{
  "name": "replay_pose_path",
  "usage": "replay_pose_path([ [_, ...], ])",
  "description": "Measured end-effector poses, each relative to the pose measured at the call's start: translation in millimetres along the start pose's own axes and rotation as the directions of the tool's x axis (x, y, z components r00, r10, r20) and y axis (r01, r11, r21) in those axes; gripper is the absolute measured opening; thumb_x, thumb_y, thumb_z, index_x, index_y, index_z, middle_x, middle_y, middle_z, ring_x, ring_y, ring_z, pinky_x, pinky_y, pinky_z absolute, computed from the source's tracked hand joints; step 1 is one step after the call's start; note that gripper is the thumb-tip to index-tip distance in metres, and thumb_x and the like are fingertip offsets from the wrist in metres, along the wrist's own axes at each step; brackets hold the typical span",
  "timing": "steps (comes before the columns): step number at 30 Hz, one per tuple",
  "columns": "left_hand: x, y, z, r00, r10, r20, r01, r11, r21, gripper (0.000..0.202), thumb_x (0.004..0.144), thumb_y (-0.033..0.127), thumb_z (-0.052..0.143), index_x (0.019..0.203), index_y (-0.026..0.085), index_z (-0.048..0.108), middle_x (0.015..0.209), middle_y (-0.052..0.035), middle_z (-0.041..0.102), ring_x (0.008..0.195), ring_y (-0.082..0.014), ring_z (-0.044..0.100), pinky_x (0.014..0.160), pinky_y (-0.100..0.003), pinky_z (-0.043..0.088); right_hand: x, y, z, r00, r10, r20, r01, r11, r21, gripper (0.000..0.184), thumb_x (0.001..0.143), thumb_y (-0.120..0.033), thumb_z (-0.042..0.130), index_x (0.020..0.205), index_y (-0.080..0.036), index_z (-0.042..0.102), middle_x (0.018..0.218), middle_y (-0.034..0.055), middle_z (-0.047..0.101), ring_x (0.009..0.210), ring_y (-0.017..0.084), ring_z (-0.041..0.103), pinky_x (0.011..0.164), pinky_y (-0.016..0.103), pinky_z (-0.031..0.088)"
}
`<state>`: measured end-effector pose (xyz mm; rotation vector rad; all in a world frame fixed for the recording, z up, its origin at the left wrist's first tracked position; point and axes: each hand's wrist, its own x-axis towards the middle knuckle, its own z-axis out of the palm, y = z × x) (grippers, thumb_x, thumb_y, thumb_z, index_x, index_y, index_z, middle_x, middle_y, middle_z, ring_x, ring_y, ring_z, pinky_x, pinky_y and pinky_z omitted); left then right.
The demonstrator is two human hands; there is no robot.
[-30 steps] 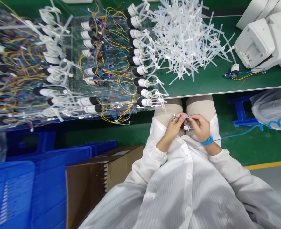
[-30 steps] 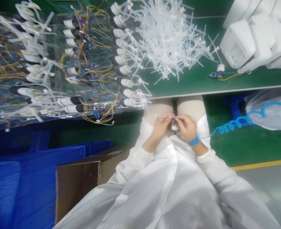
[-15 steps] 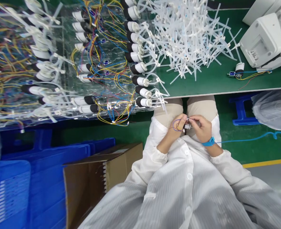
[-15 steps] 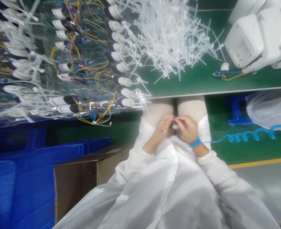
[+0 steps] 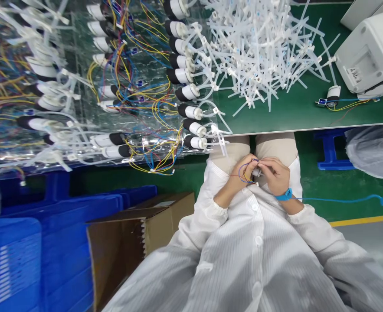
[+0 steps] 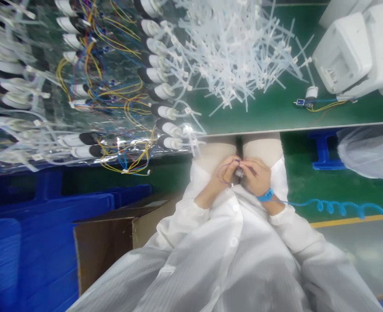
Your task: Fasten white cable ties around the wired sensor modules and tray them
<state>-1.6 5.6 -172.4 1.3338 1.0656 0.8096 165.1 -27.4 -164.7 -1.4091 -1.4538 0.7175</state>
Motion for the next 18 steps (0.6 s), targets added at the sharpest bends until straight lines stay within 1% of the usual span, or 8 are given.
replay_pose_path([
  [3,1,3,0.3,1.0,0.006,-0.016,-0.006,0.999,-0.04,0.05,0.112,0.069,0.051,0.095,0.025,0.067,0.091,-0.0046,0.067,0.088,-0.0225,0.061,0.082,-0.035,0.053,1,-2,-1,0.999,0.048,0.001,-0.048,0.999,0.002,0.011,0.107,-0.032,0.075,0.102,-0.028,0.084,0.101,0.005,0.085,0.096,0.026,0.08,0.089,0.043,0.065],
  [7,-1,9,2.3,0.999,-0.007,-0.051,0.001,0.994,-0.113,0.042,0.109,0.064,0.061,0.097,0.026,0.073,0.096,-0.0054,0.071,0.093,-0.0226,0.066,0.089,-0.034,0.055,1,-7,-3,0.994,0.106,0.003,-0.107,0.994,0.026,0.012,0.106,-0.036,0.074,0.108,-0.027,0.081,0.106,0.0067,0.084,0.098,0.025,0.078,0.088,0.041,0.065],
  [9,-3,9,4.7,0.997,-0.04,-0.068,0.029,0.988,-0.154,0.039,0.105,0.063,0.068,0.098,0.025,0.074,0.097,-0.0055,0.072,0.094,-0.0222,0.068,0.09,-0.033,0.056,1,-9,-5,0.995,0.098,0.004,-0.098,0.995,0.028,0.012,0.106,-0.036,0.073,0.106,-0.027,0.081,0.107,0.0072,0.083,0.1,0.026,0.078,0.09,0.043,0.065],
  [11,-4,8,7.7,0.991,-0.095,-0.093,0.072,0.97,-0.231,0.036,0.1,0.06,0.075,0.103,0.025,0.074,0.099,-0.0052,0.074,0.094,-0.0212,0.07,0.089,-0.032,0.057,0,-10,-5,0.996,0.087,-0.008,-0.086,0.996,0.029,0.012,0.107,-0.034,0.072,0.104,-0.027,0.081,0.105,0.0073,0.083,0.101,0.027,0.077,0.091,0.045,0.064],
  [14,-4,7,10.8,0.975,-0.178,-0.131,0.124,0.931,-0.343,0.033,0.093,0.05,0.084,0.11,0.024,0.071,0.105,-0.005,0.076,0.095,-0.0198,0.073,0.089,-0.031,0.058,-1,-10,-4,0.996,0.085,-0.027,-0.084,0.996,0.035,0.012,0.107,-0.034,0.071,0.103,-0.027,0.081,0.104,0.007,0.083,0.099,0.027,0.077,0.09,0.044,0.064],
  [16,-5,8,11.0,0.972,-0.196,-0.13,0.136,0.92,-0.368,0.033,0.088,0.044,0.088,0.108,0.024,0.071,0.105,-0.0045,0.077,0.093,-0.019,0.073,0.086,-0.03,0.058,-3,-9,-4,0.995,0.088,-0.039,-0.086,0.995,0.042,0.012,0.107,-0.034,0.072,0.102,-0.027,0.081,0.102,0.0065,0.083,0.097,0.027,0.077,0.089,0.043,0.063],
  [18,-6,12,9.9,0.973,-0.194,-0.122,0.139,0.923,-0.358,0.031,0.086,0.041,0.089,0.106,0.024,0.072,0.103,-0.0042,0.077,0.091,-0.019,0.073,0.082,-0.029,0.058,-4,-8,-4,0.995,0.089,-0.049,-0.086,0.995,0.049,0.012,0.107,-0.033,0.072,0.102,-0.027,0.081,0.102,0.006,0.083,0.096,0.026,0.077,0.087,0.043,0.063],
])
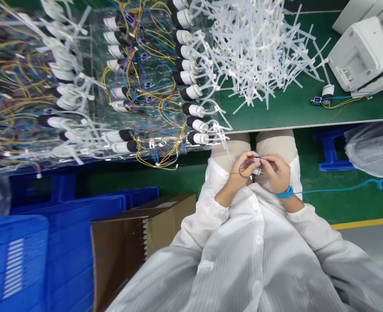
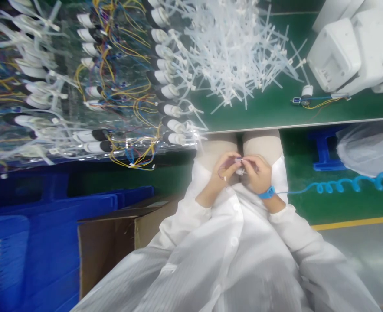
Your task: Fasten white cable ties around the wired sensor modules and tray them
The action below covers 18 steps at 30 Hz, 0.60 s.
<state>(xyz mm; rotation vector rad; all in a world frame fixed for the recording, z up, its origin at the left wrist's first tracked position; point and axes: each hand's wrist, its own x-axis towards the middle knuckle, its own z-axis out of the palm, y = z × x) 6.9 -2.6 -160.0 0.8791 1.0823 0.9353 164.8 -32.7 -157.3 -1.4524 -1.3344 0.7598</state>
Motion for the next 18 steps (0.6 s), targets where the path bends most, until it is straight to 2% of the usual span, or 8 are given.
replay_pose_path([
  [4,-5,6,0.2,0.999,-0.003,-0.036,0.005,0.999,0.053,0.023,0.089,0.04,0.084,0.104,0.023,0.077,0.099,-0.0047,0.079,0.091,-0.0209,0.074,0.082,-0.031,0.059,-1,2,0,1.0,-0.013,0.009,0.013,1.0,-0.01,0.012,0.108,-0.032,0.072,0.102,-0.026,0.081,0.101,0.0057,0.083,0.094,0.025,0.077,0.086,0.042,0.062],
  [7,-6,4,0.7,0.998,-0.004,-0.059,0.007,0.999,0.046,0.022,0.09,0.04,0.083,0.101,0.022,0.078,0.097,-0.0042,0.079,0.087,-0.0196,0.072,0.081,-0.03,0.058,-2,2,0,1.0,-0.022,0.019,0.023,0.999,-0.031,0.013,0.108,-0.033,0.07,0.103,-0.026,0.08,0.101,0.0059,0.083,0.094,0.025,0.077,0.086,0.042,0.062],
  [13,-3,-5,-0.6,1.0,0.001,-0.013,-0.001,0.999,0.043,0.024,0.091,0.042,0.083,0.097,0.02,0.078,0.089,-0.0025,0.076,0.08,-0.0169,0.067,0.077,-0.028,0.054,-3,2,0,0.998,-0.07,0.007,0.07,0.996,-0.051,0.014,0.108,-0.033,0.07,0.099,-0.027,0.08,0.099,0.0062,0.083,0.095,0.026,0.078,0.087,0.044,0.064],
  [18,-3,0,-1.5,1.0,-0.016,-0.01,0.016,0.998,0.057,0.026,0.089,0.046,0.084,0.095,0.02,0.079,0.084,-0.0026,0.075,0.083,-0.0198,0.07,0.079,-0.03,0.056,0,3,0,0.998,-0.045,0.035,0.047,0.997,-0.061,0.02,0.109,-0.038,0.07,0.097,-0.028,0.081,0.097,0.0065,0.083,0.097,0.027,0.079,0.089,0.046,0.065],
])
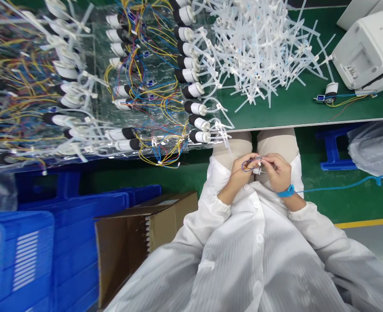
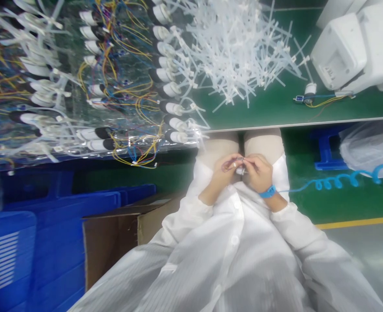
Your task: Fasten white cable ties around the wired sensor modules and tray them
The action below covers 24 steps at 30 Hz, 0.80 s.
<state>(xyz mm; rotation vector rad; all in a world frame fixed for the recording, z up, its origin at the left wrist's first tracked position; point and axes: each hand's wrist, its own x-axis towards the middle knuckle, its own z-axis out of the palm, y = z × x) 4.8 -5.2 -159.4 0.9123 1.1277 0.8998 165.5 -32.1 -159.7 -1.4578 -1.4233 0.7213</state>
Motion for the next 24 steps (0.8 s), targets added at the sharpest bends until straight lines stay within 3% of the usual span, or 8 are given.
replay_pose_path([
  [6,6,2,-0.9,0.999,-0.006,-0.04,0.006,1.0,-0.002,0.028,0.087,0.047,0.086,0.095,0.021,0.08,0.078,-0.0012,0.072,0.076,-0.0188,0.066,0.073,-0.031,0.055,2,-1,0,0.991,0.134,0.031,-0.136,0.984,0.119,0.025,0.11,-0.045,0.069,0.103,-0.026,0.083,0.1,0.006,0.084,0.095,0.025,0.079,0.091,0.041,0.065],
  [9,6,-1,-1.8,0.996,-0.007,-0.088,0.005,1.0,-0.024,0.03,0.088,0.048,0.086,0.1,0.021,0.08,0.079,-0.0007,0.072,0.075,-0.0181,0.064,0.074,-0.031,0.054,0,-2,-4,0.981,0.186,0.052,-0.194,0.952,0.237,0.033,0.112,-0.051,0.065,0.109,-0.024,0.084,0.106,0.0082,0.085,0.1,0.026,0.08,0.097,0.045,0.066],
  [12,6,-3,-1.4,0.992,-0.048,-0.115,0.031,0.989,-0.147,0.034,0.089,0.05,0.088,0.104,0.021,0.078,0.079,0.0004,0.07,0.073,-0.0158,0.061,0.075,-0.031,0.054,-5,-4,-11,0.957,0.288,-0.04,-0.251,0.886,0.39,0.039,0.111,-0.056,0.063,0.115,-0.022,0.083,0.117,0.012,0.085,0.112,0.03,0.081,0.107,0.051,0.065],
  [16,8,0,4.1,0.991,-0.11,-0.079,0.069,0.912,-0.405,0.045,0.082,0.051,0.097,0.1,0.018,0.074,0.08,0.0019,0.067,0.064,-0.0094,0.052,0.066,-0.026,0.047,-15,-8,-26,0.893,0.43,-0.133,-0.279,0.761,0.585,0.035,0.111,-0.052,0.063,0.121,-0.024,0.081,0.127,0.0137,0.083,0.122,0.031,0.08,0.116,0.058,0.062],
  [21,2,14,27.3,0.975,-0.221,-0.029,0.153,0.758,-0.634,0.051,0.074,0.051,0.105,0.091,0.016,0.072,0.085,0.0007,0.066,0.063,-0.0065,0.049,0.064,-0.024,0.045,-34,-13,-52,0.814,0.581,0.002,-0.427,0.596,0.68,0.031,0.095,-0.042,0.083,0.121,-0.025,0.085,0.125,0.014,0.085,0.117,0.031,0.083,0.114,0.057,0.064],
  [24,-2,20,47.8,0.969,-0.244,-0.03,0.149,0.681,-0.717,0.062,0.062,0.055,0.111,0.09,0.016,0.072,0.085,0.0001,0.068,0.064,-0.0074,0.052,0.065,-0.024,0.048,-44,-13,-58,0.758,0.637,0.139,-0.555,0.518,0.651,0.037,0.079,-0.038,0.098,0.112,-0.024,0.089,0.122,0.0147,0.086,0.1,0.029,0.085,0.096,0.047,0.072],
])
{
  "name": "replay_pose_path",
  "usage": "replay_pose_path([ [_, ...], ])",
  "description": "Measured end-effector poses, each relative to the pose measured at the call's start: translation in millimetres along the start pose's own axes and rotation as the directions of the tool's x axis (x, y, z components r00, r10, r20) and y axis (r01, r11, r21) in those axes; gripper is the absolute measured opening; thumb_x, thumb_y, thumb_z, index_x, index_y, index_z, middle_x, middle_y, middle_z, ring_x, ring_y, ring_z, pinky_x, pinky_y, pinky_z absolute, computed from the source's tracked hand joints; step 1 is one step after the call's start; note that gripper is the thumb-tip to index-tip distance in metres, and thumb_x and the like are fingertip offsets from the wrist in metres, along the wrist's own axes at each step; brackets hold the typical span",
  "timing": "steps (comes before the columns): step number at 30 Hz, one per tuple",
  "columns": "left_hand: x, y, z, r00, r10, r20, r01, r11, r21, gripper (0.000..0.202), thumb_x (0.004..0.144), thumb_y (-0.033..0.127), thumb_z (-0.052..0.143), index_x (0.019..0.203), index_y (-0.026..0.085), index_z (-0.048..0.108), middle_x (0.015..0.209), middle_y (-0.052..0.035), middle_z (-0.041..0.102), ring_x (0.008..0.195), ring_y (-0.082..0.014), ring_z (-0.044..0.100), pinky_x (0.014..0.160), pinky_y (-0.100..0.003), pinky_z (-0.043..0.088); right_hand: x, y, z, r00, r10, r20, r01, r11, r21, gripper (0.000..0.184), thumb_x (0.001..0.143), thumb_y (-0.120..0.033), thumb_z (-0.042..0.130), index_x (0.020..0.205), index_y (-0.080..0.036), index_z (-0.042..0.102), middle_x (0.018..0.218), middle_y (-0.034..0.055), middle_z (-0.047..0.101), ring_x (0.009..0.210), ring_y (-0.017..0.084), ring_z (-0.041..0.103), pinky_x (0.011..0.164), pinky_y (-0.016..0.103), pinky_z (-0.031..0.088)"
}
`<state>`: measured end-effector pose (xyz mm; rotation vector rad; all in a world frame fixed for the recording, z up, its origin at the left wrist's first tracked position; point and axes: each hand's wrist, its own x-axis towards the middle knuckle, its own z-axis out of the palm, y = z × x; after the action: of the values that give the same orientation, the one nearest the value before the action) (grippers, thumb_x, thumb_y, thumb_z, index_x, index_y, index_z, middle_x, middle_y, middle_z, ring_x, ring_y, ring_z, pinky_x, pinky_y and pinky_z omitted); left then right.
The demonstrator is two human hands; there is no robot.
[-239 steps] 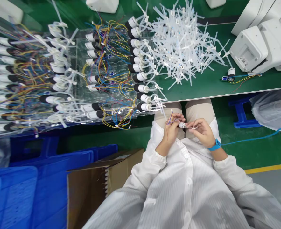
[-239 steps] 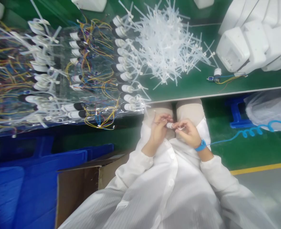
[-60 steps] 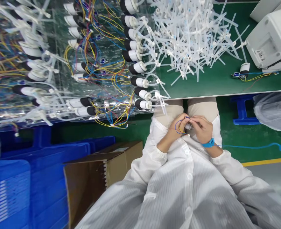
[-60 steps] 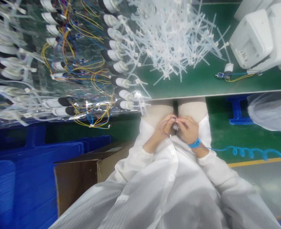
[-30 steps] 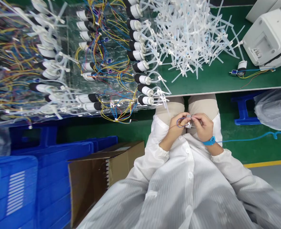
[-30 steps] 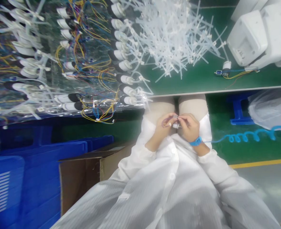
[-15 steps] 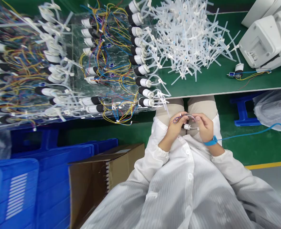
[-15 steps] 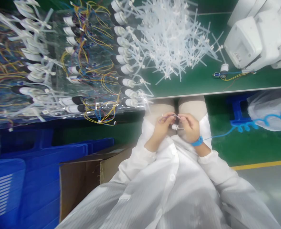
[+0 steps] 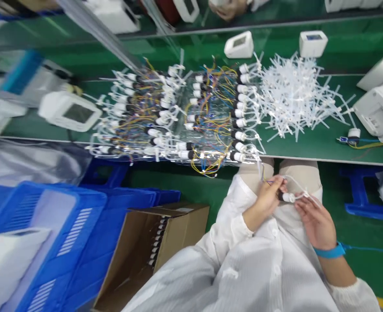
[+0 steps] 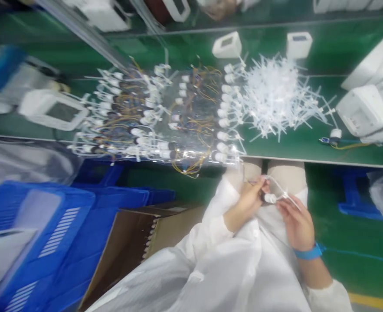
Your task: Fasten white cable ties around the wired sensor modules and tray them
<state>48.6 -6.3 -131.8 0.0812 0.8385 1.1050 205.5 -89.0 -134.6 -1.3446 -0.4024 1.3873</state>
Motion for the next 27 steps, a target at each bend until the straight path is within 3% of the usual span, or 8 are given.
replay_pose_path([
  [2,-2,-8,9.2,1.0,0.006,0.015,-0.006,1.0,-0.022,0.064,0.059,0.058,0.111,0.089,0.016,0.072,0.084,-0.0004,0.069,0.065,-0.0082,0.054,0.065,-0.024,0.048,-2,4,-1,0.999,0.032,0.032,-0.03,0.998,-0.053,0.042,0.076,-0.04,0.101,0.114,-0.027,0.089,0.134,0.0145,0.084,0.099,0.029,0.085,0.086,0.043,0.073],
  [5,-1,-18,15.5,0.998,0.03,0.048,-0.032,0.998,0.061,0.064,0.06,0.061,0.109,0.091,0.018,0.075,0.08,-0.001,0.071,0.066,-0.0116,0.059,0.066,-0.026,0.049,1,9,3,0.999,-0.022,0.03,0.025,0.992,-0.123,0.053,0.078,-0.044,0.1,0.128,-0.032,0.088,0.144,0.0124,0.081,0.105,0.03,0.084,0.087,0.042,0.074],
  [12,7,-27,5.7,0.978,0.152,0.142,-0.197,0.899,0.392,0.052,0.071,0.064,0.102,0.094,0.022,0.084,0.089,-0.0068,0.079,0.08,-0.0215,0.073,0.077,-0.035,0.06,20,5,6,0.991,-0.132,-0.001,0.131,0.986,-0.106,0.03,0.083,-0.045,0.096,0.111,-0.036,0.092,0.13,0.0087,0.085,0.098,0.028,0.084,0.075,0.039,0.075],
  [15,4,-19,5.4,0.949,0.213,0.23,-0.302,0.818,0.489,0.044,0.082,0.062,0.094,0.097,0.021,0.087,0.102,-0.0107,0.085,0.096,-0.0258,0.079,0.093,-0.038,0.063,25,-3,9,0.985,-0.171,0.002,0.17,0.981,-0.097,0.033,0.083,-0.045,0.097,0.114,-0.034,0.091,0.128,0.0099,0.085,0.103,0.03,0.082,0.078,0.042,0.073],
  [20,-15,5,12.5,0.853,0.308,0.421,-0.51,0.663,0.548,0.039,0.104,0.053,0.074,0.117,0.021,0.09,0.125,-0.0134,0.086,0.122,-0.0297,0.078,0.116,-0.044,0.058,23,-26,27,0.963,-0.261,0.06,0.268,0.937,-0.223,0.044,0.09,-0.048,0.093,0.124,-0.022,0.086,0.125,0.0129,0.084,0.101,0.025,0.079,0.082,0.037,0.066],
  [23,-23,16,14.0,0.838,0.328,0.437,-0.533,0.664,0.525,0.037,0.106,0.051,0.074,0.121,0.022,0.09,0.129,-0.0135,0.083,0.125,-0.0297,0.076,0.121,-0.046,0.057,21,-43,39,0.927,-0.321,0.192,0.368,0.874,-0.318,0.04,0.09,-0.048,0.093,0.118,-0.022,0.085,0.123,0.0131,0.084,0.104,0.027,0.078,0.085,0.04,0.065],
  [27,-35,26,16.3,0.844,0.323,0.428,-0.513,0.718,0.47,0.039,0.109,0.054,0.072,0.126,0.024,0.089,0.135,-0.0138,0.079,0.131,-0.0296,0.074,0.119,-0.045,0.059,14,-59,55,0.908,-0.346,0.236,0.411,0.841,-0.35,0.03,0.094,-0.047,0.089,0.113,-0.024,0.085,0.118,0.0111,0.083,0.094,0.025,0.076,0.073,0.034,0.061],
])
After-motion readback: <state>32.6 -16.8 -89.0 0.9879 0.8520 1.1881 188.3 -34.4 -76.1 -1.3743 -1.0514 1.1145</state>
